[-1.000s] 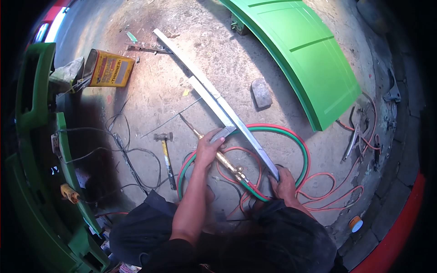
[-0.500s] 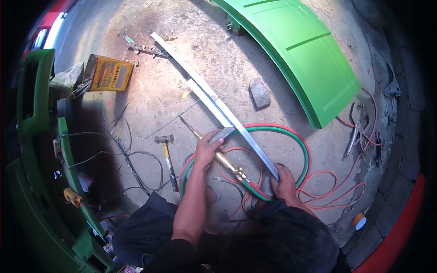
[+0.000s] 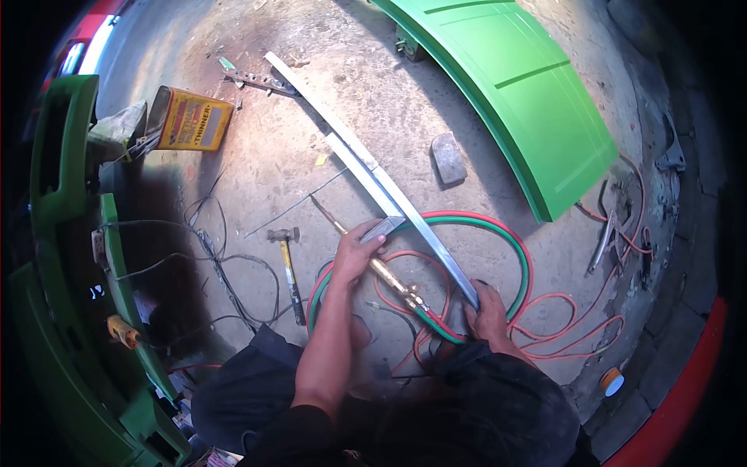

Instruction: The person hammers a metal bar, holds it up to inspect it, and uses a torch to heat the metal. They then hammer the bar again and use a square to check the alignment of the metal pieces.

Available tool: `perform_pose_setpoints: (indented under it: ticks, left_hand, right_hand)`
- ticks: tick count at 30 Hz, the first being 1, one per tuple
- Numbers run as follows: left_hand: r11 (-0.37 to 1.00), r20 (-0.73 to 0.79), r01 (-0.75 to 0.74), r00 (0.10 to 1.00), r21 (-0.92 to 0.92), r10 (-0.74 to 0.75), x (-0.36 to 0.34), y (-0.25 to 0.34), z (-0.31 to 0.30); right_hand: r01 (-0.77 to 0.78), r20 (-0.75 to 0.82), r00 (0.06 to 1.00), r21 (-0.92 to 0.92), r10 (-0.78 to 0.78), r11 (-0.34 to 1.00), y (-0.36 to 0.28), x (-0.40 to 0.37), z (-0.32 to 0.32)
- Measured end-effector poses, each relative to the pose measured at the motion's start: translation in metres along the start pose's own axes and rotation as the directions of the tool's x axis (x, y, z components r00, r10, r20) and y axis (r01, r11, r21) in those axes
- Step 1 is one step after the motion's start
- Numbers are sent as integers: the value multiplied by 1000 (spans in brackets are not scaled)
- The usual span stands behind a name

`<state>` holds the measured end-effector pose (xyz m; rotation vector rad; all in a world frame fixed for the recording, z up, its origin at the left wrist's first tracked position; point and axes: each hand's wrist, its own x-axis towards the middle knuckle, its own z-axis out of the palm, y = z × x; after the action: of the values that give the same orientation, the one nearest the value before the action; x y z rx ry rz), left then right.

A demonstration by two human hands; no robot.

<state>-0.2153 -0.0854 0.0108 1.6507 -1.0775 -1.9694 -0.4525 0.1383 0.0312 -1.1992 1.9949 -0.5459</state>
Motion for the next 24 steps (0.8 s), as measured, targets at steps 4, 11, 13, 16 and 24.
perform_pose_setpoints:
  ticks: [4, 11, 13, 16, 24]
  left_hand:
    - [1000, 4, -23, 1000, 20, 23, 3, -5, -3]
    - [997, -8, -15, 1000, 71, 15, 2, -1, -2]
    - [1000, -6, 1, 1000, 21, -1, 3, -3, -1]
    - [1000, -23, -5, 1000, 14, 5, 3, -5, 2]
    - [996, -75, -34, 996, 87, 40, -1, 5, -1]
  right_hand:
    - [25, -23, 999, 10, -25, 1000, -1, 1, 0]
    - [21, -8, 1000, 13, -21, 1000, 1, 1, -1]
    - [15, -4, 1000, 14, -15, 1000, 2, 1, 0]
    - [14, -14, 1000, 15, -14, 1000, 3, 1, 1]
    - [-37, 62, 997, -11, 38, 999, -1, 7, -9]
